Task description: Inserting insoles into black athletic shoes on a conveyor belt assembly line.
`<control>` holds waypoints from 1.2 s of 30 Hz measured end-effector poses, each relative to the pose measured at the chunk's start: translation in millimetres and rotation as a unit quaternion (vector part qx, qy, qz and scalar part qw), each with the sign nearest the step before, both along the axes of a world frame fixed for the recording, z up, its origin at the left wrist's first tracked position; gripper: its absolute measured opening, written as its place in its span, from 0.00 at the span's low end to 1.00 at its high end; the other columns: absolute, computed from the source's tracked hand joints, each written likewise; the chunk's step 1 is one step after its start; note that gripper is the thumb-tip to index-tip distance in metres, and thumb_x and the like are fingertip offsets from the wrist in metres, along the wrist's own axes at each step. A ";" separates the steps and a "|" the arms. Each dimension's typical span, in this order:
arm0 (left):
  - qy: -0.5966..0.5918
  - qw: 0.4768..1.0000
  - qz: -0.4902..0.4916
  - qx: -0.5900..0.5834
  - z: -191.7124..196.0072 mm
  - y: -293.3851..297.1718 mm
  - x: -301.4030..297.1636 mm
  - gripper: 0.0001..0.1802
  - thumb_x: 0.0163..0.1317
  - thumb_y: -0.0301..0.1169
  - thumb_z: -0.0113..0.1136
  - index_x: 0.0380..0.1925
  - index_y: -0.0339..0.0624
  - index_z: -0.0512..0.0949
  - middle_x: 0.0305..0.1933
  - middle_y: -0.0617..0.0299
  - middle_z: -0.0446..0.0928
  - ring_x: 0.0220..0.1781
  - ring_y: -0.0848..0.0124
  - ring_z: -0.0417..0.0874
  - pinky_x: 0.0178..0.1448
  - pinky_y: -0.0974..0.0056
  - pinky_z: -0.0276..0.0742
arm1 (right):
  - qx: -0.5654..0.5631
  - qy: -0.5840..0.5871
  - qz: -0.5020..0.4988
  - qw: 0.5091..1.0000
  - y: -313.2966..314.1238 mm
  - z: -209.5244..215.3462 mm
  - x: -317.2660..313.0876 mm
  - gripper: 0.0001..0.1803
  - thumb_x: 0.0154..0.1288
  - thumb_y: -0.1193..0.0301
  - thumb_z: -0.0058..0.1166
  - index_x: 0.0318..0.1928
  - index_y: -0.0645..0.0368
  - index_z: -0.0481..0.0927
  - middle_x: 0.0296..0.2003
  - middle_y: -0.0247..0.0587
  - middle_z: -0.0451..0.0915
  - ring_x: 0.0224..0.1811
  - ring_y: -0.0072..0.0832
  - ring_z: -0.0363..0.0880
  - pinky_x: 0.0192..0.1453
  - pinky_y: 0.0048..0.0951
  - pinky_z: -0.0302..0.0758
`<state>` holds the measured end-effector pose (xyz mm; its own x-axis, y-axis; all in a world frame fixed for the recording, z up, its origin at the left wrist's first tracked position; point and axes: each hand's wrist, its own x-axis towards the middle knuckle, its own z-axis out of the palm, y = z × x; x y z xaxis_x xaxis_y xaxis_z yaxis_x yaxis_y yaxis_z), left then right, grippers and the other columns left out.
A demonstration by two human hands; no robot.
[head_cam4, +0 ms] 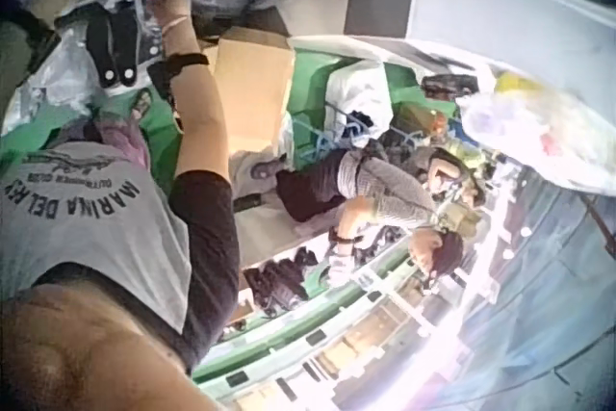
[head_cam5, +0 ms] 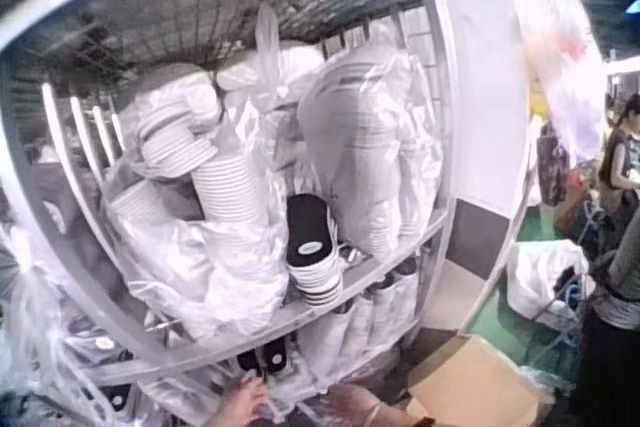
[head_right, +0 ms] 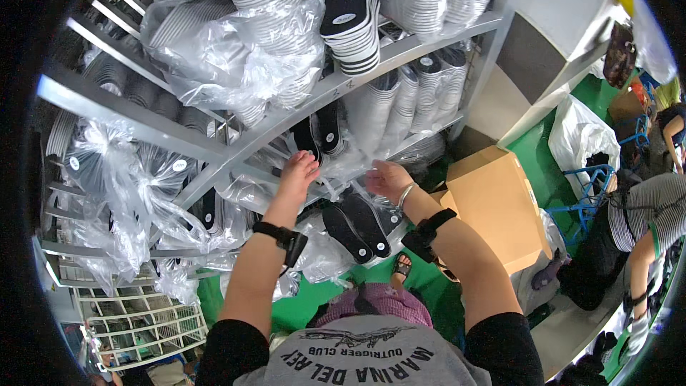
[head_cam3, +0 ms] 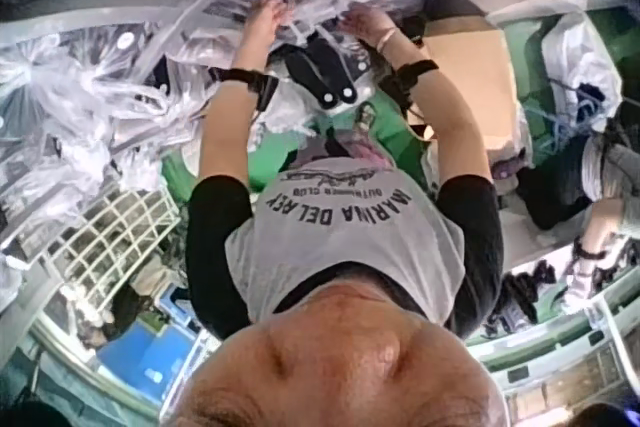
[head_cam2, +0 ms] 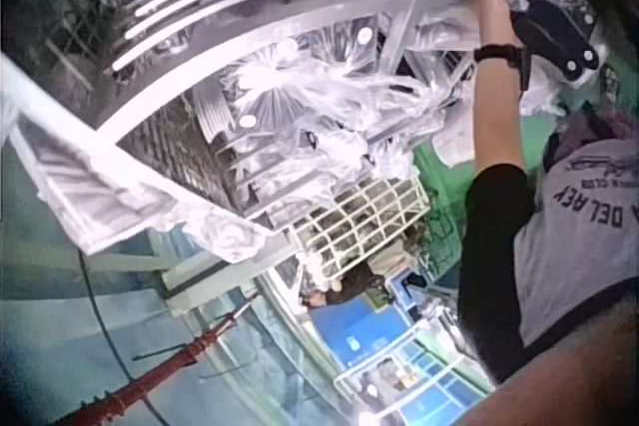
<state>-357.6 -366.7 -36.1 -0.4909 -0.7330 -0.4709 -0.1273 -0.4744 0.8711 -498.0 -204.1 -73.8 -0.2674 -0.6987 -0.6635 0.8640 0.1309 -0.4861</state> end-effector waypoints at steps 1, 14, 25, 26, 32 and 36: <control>-0.024 0.997 0.042 -0.065 -20.8 -8.6 -5.2 0.19 0.55 0.35 0.56 0.45 0.40 0.68 0.45 0.54 0.70 0.47 0.62 0.72 0.48 0.59 0.70 | 0.002 -0.003 0.003 1.000 -10.8 -9.6 2.8 0.19 0.58 0.64 0.49 0.47 0.61 0.66 0.38 0.44 0.74 0.40 0.38 0.74 0.46 0.39 0.73; -0.228 0.938 0.161 -0.204 -125.0 -42.4 -28.1 0.22 0.55 0.36 0.52 0.43 0.29 0.67 0.44 0.48 0.70 0.43 0.59 0.71 0.40 0.60 0.70 | 0.091 0.272 0.098 0.953 -154.7 -112.0 3.8 0.23 0.53 0.63 0.53 0.49 0.54 0.65 0.44 0.36 0.71 0.45 0.27 0.70 0.44 0.32 0.71; -0.083 0.943 0.292 0.136 -101.9 -39.8 -37.6 0.15 0.56 0.39 0.54 0.38 0.40 0.70 0.31 0.58 0.68 0.30 0.66 0.70 0.35 0.58 0.69 | 0.230 0.481 0.025 0.846 -178.8 -139.4 13.4 0.23 0.46 0.62 0.57 0.41 0.64 0.72 0.30 0.43 0.78 0.28 0.31 0.78 0.27 0.30 0.74; -0.074 0.924 0.342 0.153 -95.0 -45.7 -34.6 0.12 0.56 0.36 0.55 0.36 0.41 0.70 0.29 0.58 0.68 0.28 0.66 0.71 0.32 0.60 0.70 | 0.193 0.449 -0.001 0.872 -181.8 -126.1 17.4 0.22 0.46 0.64 0.56 0.41 0.63 0.73 0.29 0.41 0.78 0.28 0.31 0.78 0.23 0.31 0.74; 0.048 0.918 0.320 0.229 -82.5 -50.3 -36.8 0.07 0.55 0.31 0.54 0.30 0.41 0.69 0.21 0.59 0.68 0.20 0.68 0.70 0.22 0.66 0.71 | 0.158 0.398 0.114 0.897 -174.7 -153.8 -16.7 0.18 0.49 0.68 0.54 0.43 0.60 0.73 0.29 0.40 0.76 0.27 0.27 0.76 0.23 0.32 0.76; 0.023 0.917 0.315 0.244 -73.8 -43.3 -40.4 0.08 0.52 0.32 0.56 0.27 0.40 0.69 0.20 0.59 0.67 0.20 0.68 0.70 0.23 0.65 0.72 | 0.110 0.403 0.199 0.887 -169.9 -165.0 -16.3 0.17 0.50 0.67 0.55 0.41 0.58 0.74 0.31 0.38 0.75 0.28 0.29 0.75 0.24 0.33 0.77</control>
<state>-398.0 -410.0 -109.9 -0.0708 -0.5855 -0.8076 0.3378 -0.7758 0.5329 -514.3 -374.0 -238.7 -0.4775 -0.7214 -0.5016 0.1126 0.5159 -0.8492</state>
